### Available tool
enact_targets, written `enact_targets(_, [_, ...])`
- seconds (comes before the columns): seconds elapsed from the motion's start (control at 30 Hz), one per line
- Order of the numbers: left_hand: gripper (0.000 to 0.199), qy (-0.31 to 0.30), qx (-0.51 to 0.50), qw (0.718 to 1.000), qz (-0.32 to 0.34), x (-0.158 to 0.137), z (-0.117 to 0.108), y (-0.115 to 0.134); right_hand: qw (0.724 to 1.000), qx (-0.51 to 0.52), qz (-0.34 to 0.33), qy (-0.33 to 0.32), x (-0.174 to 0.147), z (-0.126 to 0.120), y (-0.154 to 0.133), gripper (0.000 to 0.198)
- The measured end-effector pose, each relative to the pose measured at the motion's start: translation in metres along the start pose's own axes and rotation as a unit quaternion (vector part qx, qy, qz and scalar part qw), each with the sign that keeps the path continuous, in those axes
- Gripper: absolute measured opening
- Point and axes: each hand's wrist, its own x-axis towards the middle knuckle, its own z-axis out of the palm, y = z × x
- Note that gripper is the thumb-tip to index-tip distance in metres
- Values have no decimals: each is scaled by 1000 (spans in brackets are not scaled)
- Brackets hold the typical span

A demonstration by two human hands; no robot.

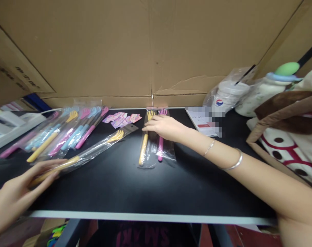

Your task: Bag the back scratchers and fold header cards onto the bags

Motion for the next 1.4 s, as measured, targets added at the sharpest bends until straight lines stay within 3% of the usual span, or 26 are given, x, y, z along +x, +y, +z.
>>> enact_targets(0.1, [47,-26,-36,999,-8,-2,-1,1,999,-29,-25,-23,14,0,0,42])
enact_targets(0.27, [45,-18,-34,999,-5,-3,-1,1,996,-43,-23,-73,30,-4,-4,17])
enact_targets(0.53, [41,2,-51,999,18,-3,1,-4,992,-96,-53,-58,33,-5,-4,20])
enact_targets(0.73, [36,66,-84,992,62,-7,0,-3,994,-100,-7,-46,27,-33,7,21])
enact_targets(0.93, [34,99,-76,988,91,-6,3,1,994,-91,35,-49,-1,-59,18,25])
enact_targets(1.2, [35,126,-81,980,135,-8,2,3,995,-47,24,-90,-23,-18,19,28])
enact_targets(1.4, [32,75,-98,986,113,-10,3,1,996,31,21,-80,-26,-6,26,21])
